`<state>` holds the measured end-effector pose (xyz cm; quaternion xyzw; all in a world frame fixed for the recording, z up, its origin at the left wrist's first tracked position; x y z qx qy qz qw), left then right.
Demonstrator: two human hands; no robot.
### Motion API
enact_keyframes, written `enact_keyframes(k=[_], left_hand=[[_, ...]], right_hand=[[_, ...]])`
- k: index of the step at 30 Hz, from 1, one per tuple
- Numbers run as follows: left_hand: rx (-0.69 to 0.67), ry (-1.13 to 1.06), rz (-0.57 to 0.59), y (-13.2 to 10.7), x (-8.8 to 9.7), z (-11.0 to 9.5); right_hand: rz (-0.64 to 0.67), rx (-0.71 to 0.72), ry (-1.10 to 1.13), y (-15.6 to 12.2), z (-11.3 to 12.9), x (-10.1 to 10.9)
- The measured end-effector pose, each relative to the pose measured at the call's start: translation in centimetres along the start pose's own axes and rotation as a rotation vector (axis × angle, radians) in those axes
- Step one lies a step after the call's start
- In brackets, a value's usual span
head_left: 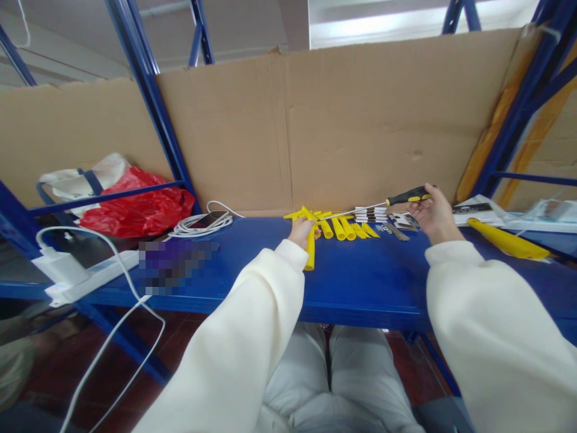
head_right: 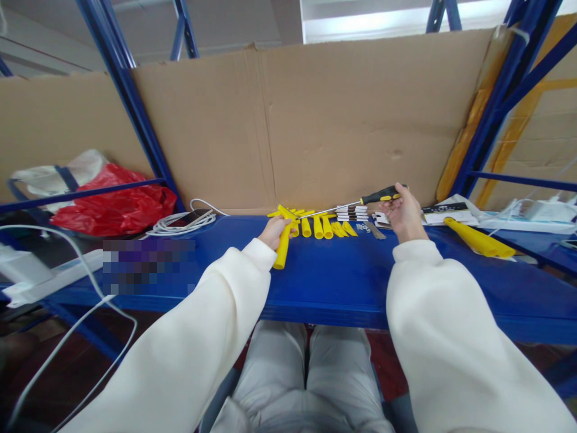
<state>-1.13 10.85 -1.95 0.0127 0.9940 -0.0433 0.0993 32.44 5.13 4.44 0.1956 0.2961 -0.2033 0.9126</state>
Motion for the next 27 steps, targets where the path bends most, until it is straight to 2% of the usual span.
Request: enact_keyframes(k=[4,15,22,27], left_hand=[[-0.006,0.005,0.019,-0.1,-0.3,-0.2],[-0.005,-0.036,-0.002,-0.4,-0.3,0.0],[0.0,-0.047,0.005,-0.4,-0.3,0.0],[-0.001,-0.048,0.008,-0.5,-0.4,0.0]], right_hand=[[-0.168,-0.047,0.079,-1.0,0.1,0.8],[-0.172,-0.068,0.04,-1.0,-0.2,0.8],[-0.073,-0.121,-0.056,-0.1,-1.1,0.8],[0.044,-0.219,-0.272,0.1,-2.2,0.4]])
Point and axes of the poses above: each hand's wrist, its own y-axis towards the middle knuckle, its own x-axis out of the back of the hand, z = x × y, the point moved 9 cm from there along y, towards the middle knuckle, and after that the axes turned 6 degrees about z, right-handed, at the moved point
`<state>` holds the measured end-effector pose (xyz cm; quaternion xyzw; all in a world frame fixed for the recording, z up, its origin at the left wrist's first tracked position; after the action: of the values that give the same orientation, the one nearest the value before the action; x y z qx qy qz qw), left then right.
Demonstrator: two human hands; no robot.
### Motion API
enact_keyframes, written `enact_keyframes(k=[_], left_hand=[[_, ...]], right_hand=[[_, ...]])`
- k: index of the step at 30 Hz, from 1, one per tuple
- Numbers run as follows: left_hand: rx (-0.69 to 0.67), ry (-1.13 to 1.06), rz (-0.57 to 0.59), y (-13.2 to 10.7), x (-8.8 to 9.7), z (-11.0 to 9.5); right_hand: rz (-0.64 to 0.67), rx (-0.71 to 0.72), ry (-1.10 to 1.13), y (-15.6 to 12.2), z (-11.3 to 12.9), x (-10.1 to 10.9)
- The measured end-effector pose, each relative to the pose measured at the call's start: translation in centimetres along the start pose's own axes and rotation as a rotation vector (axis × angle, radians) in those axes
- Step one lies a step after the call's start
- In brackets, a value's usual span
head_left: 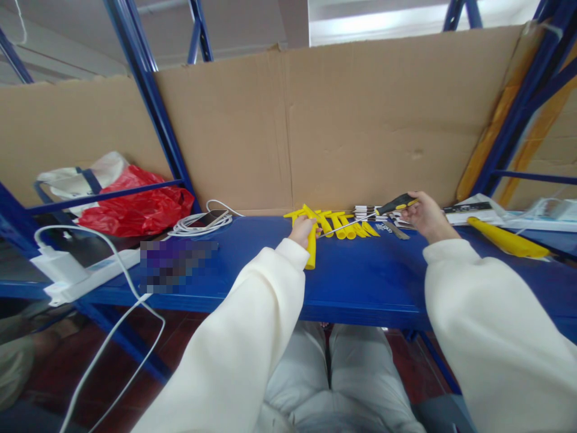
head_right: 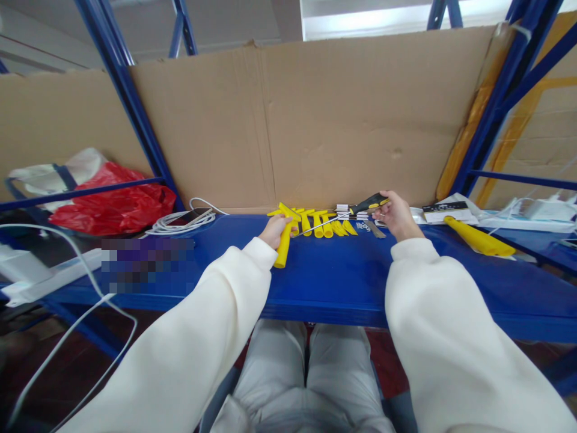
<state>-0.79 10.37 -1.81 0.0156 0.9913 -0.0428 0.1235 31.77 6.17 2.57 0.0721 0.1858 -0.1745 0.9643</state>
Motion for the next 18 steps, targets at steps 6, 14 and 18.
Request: enact_keyframes(k=[6,14,18], left_hand=[[-0.006,0.011,-0.002,0.2,0.1,0.1],[-0.024,0.034,0.006,0.3,0.2,-0.2],[-0.108,0.128,-0.039,0.3,0.4,-0.9]], right_hand=[[0.274,-0.18,-0.463,0.1,-3.1,-1.7],[0.536,-0.346,-0.827,-1.0,-6.9,-2.6],[0.586,-0.285,-0.847,-1.3,-6.8,-3.0]])
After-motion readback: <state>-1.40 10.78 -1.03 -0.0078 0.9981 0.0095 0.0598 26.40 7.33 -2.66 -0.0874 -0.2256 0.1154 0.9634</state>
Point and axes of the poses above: each hand's wrist, its own y-axis towards the middle knuckle, its own x-axis out of the back of the hand, z = x × y, the point moved 9 cm from there along y, towards the middle knuckle, and after that the axes turned 6 degrees about z, right-handed, at the moved point
